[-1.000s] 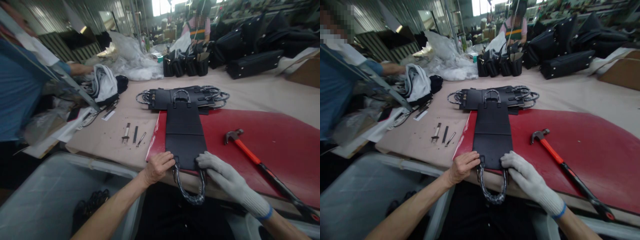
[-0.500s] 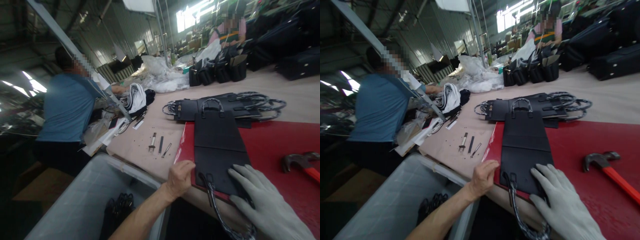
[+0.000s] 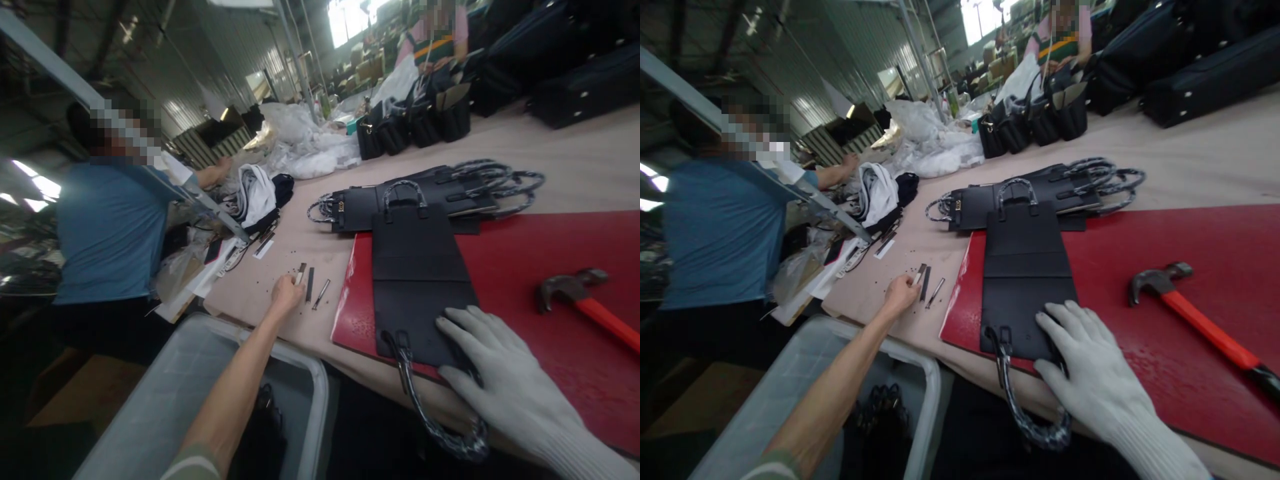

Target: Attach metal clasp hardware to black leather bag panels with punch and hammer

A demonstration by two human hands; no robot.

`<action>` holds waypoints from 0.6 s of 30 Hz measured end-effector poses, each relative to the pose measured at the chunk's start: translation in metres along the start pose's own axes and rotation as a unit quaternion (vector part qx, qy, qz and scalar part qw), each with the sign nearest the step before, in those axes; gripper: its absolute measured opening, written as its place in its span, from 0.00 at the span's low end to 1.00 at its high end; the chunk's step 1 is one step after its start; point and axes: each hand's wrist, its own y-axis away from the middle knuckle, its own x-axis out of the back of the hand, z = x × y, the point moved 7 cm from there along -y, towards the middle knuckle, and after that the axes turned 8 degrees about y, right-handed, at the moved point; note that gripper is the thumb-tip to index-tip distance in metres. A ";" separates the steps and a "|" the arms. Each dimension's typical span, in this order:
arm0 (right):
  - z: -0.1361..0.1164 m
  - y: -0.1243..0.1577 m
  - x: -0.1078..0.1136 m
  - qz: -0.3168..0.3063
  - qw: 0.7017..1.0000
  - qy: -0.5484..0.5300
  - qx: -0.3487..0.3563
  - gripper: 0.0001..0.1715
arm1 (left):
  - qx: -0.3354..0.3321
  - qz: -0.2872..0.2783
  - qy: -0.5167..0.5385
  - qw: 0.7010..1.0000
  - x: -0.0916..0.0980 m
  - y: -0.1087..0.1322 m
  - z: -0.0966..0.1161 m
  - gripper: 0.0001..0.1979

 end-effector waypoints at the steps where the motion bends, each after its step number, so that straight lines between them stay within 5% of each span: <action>1: -0.001 0.000 0.002 -0.004 1.000 -0.005 -0.004 0.31 | -0.005 -0.003 -0.008 1.000 -0.002 0.004 0.001 0.10; 9: -0.012 -0.003 0.017 -0.055 0.997 -0.038 -0.031 0.33 | -0.069 0.016 -0.050 0.996 0.008 0.028 0.027 0.18; 13: -0.012 -0.003 0.017 -0.062 0.996 -0.044 -0.039 0.34 | -0.010 -0.096 -0.058 0.994 -0.007 0.017 0.035 0.16; 18: -0.012 -0.003 0.016 -0.071 0.995 -0.056 -0.045 0.35 | 0.043 -0.095 -0.013 0.994 -0.014 -0.006 0.036 0.07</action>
